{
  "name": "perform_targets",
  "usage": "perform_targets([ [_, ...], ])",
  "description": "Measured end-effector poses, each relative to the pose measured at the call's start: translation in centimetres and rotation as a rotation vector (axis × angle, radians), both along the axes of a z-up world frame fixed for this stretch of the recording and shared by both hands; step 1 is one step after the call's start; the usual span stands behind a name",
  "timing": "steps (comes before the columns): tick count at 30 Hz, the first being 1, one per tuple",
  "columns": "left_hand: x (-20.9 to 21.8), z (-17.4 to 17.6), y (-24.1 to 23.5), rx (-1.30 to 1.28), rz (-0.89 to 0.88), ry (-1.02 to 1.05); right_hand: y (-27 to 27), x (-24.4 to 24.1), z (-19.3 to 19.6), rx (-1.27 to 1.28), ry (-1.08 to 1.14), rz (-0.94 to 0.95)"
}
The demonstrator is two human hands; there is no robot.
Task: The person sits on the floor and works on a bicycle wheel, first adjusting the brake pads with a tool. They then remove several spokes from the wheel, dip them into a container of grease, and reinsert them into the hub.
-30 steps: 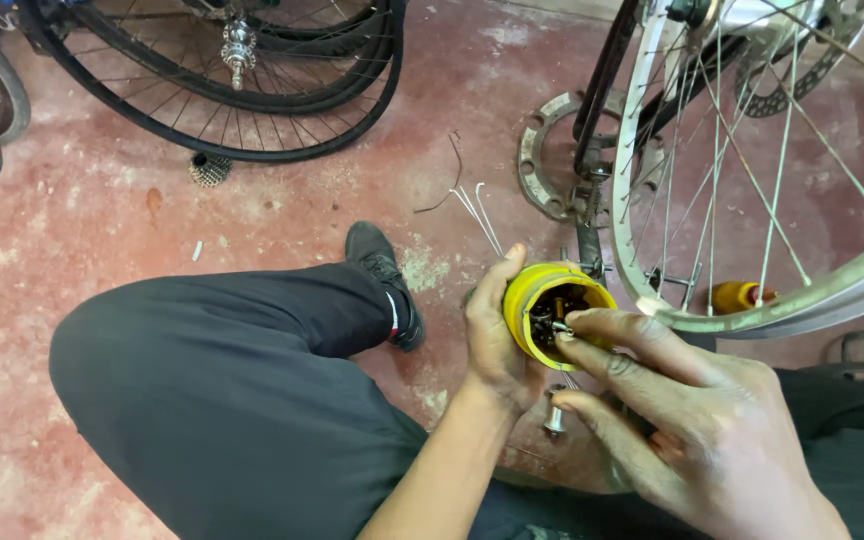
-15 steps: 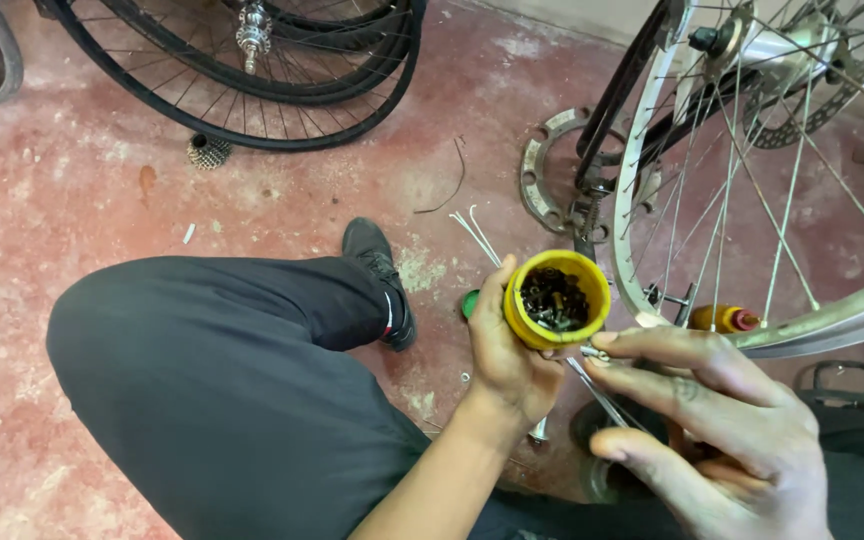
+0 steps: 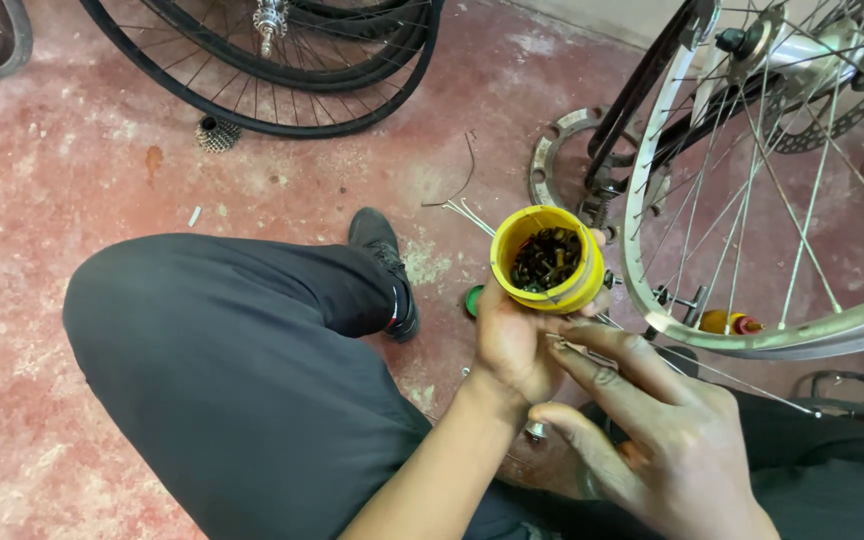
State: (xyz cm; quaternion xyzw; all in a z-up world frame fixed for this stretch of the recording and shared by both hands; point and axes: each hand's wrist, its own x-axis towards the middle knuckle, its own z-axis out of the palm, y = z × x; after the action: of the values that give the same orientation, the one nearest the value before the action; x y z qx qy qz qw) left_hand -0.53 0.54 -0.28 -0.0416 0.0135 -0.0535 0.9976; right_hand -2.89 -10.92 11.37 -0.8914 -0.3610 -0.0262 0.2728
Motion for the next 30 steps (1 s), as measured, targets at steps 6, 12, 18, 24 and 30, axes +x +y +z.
perform_targets([
  [6, -0.2, -0.8, -0.4, -0.089, -0.014, 0.019, -0.1, -0.6, 0.8, 0.093, -0.134, -0.054],
  [12, -0.3, 0.2, -0.6, -0.072, 0.070, -0.007, -1.2, -0.5, 0.9, 0.216, -0.216, -0.264],
  [18, -1.1, 2.2, -1.2, 0.177, -0.068, 0.091, -0.8, 0.9, -0.7, 0.191, -0.053, -0.254],
  [24, -1.1, 3.1, -1.4, 0.279, -0.053, 0.189, 0.0, 0.8, 0.2, 0.345, 0.052, -0.215],
  [30, -0.9, 3.7, -0.6, 0.293, 0.054, 0.118, -1.0, 0.6, -0.3, 0.432, 0.059, -0.202],
])
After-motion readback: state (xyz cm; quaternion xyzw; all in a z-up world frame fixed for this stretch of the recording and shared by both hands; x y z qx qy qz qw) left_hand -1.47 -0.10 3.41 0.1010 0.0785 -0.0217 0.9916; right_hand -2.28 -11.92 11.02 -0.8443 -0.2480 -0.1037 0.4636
